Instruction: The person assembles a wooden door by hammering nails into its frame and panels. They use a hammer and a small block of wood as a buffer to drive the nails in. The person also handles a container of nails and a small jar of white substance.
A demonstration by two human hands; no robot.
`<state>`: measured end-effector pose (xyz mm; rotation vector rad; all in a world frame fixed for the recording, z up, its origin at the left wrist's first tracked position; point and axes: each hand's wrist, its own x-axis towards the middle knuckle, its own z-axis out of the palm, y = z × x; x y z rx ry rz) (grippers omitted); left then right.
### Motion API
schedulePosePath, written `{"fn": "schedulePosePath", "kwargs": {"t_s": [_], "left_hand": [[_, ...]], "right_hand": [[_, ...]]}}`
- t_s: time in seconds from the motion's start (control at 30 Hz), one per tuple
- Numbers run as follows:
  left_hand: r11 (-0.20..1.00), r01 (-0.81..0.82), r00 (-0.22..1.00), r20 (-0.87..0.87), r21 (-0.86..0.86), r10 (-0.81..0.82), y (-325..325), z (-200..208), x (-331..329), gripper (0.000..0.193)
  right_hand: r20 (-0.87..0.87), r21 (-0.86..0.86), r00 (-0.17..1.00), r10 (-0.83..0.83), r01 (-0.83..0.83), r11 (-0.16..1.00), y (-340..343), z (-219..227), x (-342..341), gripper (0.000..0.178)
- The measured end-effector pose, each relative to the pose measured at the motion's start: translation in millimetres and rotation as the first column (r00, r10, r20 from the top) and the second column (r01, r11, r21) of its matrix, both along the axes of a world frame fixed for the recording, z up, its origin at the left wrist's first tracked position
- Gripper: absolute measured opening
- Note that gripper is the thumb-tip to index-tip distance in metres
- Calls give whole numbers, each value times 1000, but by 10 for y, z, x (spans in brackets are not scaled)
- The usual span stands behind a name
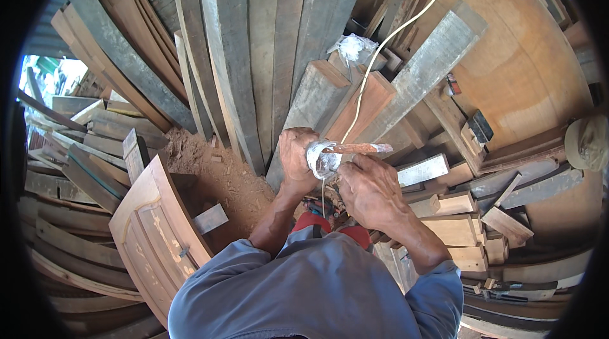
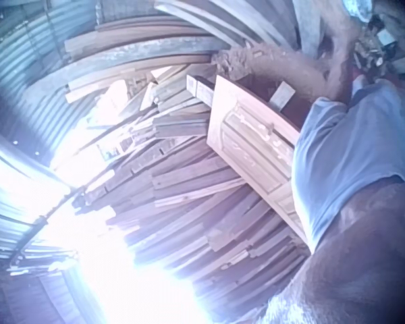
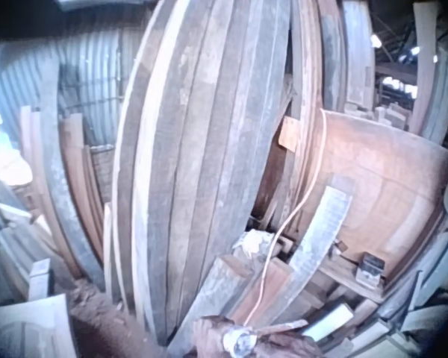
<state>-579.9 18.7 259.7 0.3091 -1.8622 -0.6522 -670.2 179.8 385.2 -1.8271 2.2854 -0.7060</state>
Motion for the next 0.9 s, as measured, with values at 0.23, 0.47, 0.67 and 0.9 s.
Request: {"fn": "schedulePosePath", "kwargs": {"t_s": [0.23, 0.47, 0.67, 0.9], "left_hand": [[999, 50, 998, -28, -19, -50, 31, 22, -29, 51], [999, 20, 999, -41, -49, -22, 17, 38, -90, 49], [992, 94, 996, 4, -83, -94, 12, 65, -99, 47], [997, 69, 997, -35, -22, -70, 58, 44, -113, 51]], "right_hand": [[301, -104, 954, -11, 45, 994, 37, -120, -57, 17], [-36, -79, 992, -117, 114, 990, 11, -37, -12, 18], [-70, -6, 997, -14, 13, 1000, 19, -121, -62, 17], [27, -137, 995, -96, 99, 986, -5, 6, -60, 15]]}}
